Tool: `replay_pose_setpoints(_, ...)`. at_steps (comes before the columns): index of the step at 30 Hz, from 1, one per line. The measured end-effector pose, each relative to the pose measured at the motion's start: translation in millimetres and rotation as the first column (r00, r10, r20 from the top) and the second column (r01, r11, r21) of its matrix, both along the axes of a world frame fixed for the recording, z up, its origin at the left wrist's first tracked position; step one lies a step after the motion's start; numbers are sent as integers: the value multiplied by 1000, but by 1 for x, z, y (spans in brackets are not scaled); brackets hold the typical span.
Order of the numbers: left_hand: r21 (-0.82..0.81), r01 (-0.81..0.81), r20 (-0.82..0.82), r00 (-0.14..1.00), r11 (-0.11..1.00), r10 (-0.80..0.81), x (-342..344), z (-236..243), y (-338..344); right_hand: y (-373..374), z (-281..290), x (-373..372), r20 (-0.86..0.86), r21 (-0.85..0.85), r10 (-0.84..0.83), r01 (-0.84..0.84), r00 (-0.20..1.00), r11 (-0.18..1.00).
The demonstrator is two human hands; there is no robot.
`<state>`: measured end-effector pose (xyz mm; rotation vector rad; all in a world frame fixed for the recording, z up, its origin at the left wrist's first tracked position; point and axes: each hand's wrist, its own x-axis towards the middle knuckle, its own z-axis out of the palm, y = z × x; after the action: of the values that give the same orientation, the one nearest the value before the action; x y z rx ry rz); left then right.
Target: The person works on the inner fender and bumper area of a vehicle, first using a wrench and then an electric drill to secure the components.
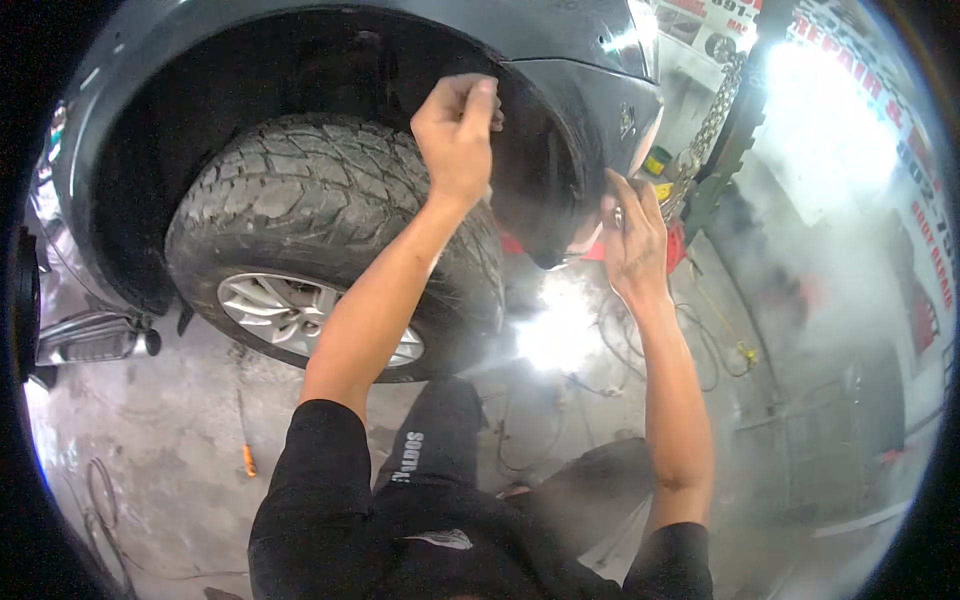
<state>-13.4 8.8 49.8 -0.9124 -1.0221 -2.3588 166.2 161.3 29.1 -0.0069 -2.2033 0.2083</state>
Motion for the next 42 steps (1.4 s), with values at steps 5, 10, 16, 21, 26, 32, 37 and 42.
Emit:
replay_pose_setpoints(5, -240, 577, 339, 804, 781, -489, -10, -4, -8, -60, 78, 40, 356, -62, 132, -117, 925, 991)
replay_pose_setpoints(10, -264, 774, 273, 633, 576, -725, -2, -17, -19, -84, 102, 27, 213, -18, 178, -178, 961, 984)
replay_pose_setpoints(16, -40, 783, 67, 622, 621, -780, -8, -15, -13, -104, 115, -17, 57, 153, 271, -276, 961, 949)
replay_pose_setpoints(21, 147, 680, 21, 724, 718, -690, -18, -6, 0, -118, 136, -51, 92, 649, 198, -210, 976, 732)
replay_pose_setpoints(26, 189, 650, 49, 743, 736, -668, -22, 5, 5, -147, 159, -69, 121, 818, -136, -21, 983, 575)
replay_pose_setpoints(32, 139, 683, 33, 720, 717, -693, -35, 11, 4, -153, 177, -91, 124, 833, -30, -88, 992, 547)
replay_pose_setpoints(37, 157, 703, 49, 696, 693, -717, -39, 5, 13, -174, 181, -106, 190, 866, 20, -177, 982, 467)
replay_pose_setpoints(42, 110, 789, 89, 598, 605, -796, -47, -3, 25, -174, 181, -114, 198, 882, -34, -163, 980, 443)
